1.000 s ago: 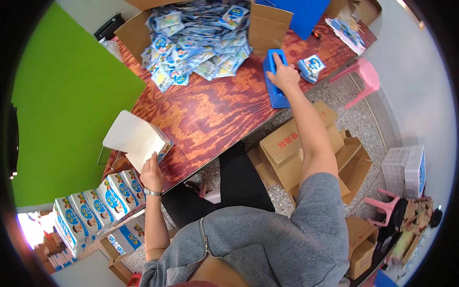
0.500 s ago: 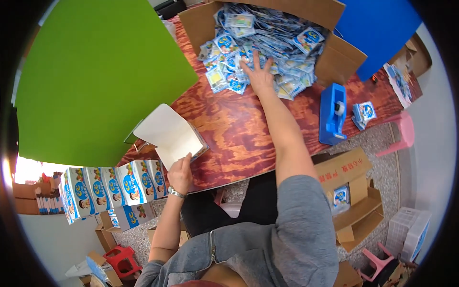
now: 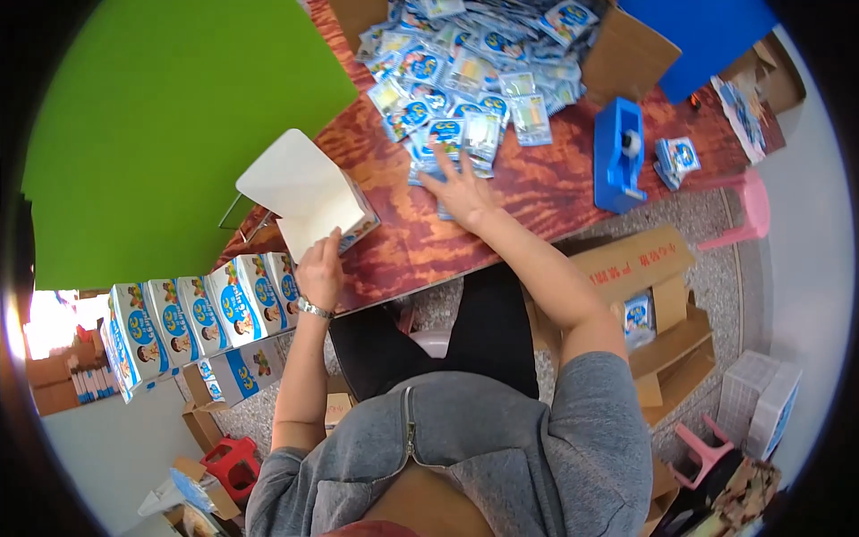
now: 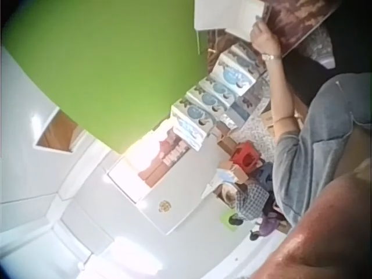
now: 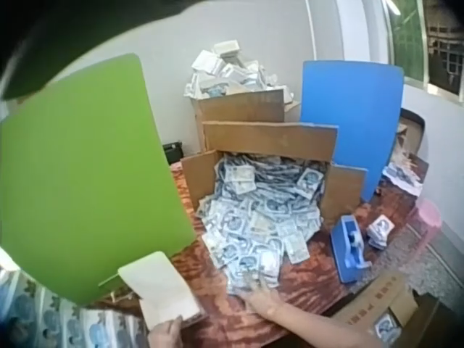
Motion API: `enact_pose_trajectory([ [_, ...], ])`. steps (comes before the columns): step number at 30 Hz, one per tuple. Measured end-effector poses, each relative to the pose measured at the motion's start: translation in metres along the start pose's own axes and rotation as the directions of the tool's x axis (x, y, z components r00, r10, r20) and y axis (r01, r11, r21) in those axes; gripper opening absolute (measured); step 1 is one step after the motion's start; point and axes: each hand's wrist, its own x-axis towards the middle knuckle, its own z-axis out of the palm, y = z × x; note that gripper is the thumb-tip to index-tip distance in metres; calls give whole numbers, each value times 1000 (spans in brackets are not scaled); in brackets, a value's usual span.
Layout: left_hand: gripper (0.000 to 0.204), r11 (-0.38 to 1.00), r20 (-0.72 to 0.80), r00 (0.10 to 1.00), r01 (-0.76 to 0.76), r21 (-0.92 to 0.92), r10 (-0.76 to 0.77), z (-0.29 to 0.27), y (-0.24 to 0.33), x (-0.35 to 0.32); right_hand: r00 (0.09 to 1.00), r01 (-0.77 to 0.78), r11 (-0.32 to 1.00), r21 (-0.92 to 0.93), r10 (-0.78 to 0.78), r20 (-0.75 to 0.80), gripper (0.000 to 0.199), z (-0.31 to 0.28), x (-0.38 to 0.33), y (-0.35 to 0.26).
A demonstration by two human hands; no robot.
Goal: Packaging small blue sachets into white boxes and stacking the completed boxes.
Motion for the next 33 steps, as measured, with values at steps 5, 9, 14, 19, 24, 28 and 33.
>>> enact_pose_trajectory([
  [5, 43, 1000, -83, 996, -17, 14, 18, -11, 5, 6, 990, -104, 972, 211, 121, -68, 54, -45, -30, 5],
  [9, 37, 990, -260, 959, -130, -56, 111, -13, 39, 15, 791, -590, 792, 155, 606, -84, 59, -50, 9, 57],
  [14, 32, 901, -136, 980, -185, -392, 142, 42, 89, 44, 694, -714, 676, 181, 718, 55, 82, -31, 42, 75],
  [19, 56, 757, 141, 946, 318, -571, -291, 110, 97, 110, 749, -662, 750, 18, 660, 60, 72, -42, 31, 100],
  [24, 72, 725, 281, 785, 619, -301, -553, 129, 115, 150, 838, -537, 788, 301, 538, 88, 60, -42, 14, 94],
  [28, 52, 877, -38, 901, 410, -251, -432, 131, 117, 147, 867, -496, 833, 246, 489, 92, 47, -47, 1, 90],
  [33, 28, 879, -182, 952, 141, -455, -247, 120, 100, 124, 975, -222, 932, 288, 219, 43, 31, -72, -12, 119],
])
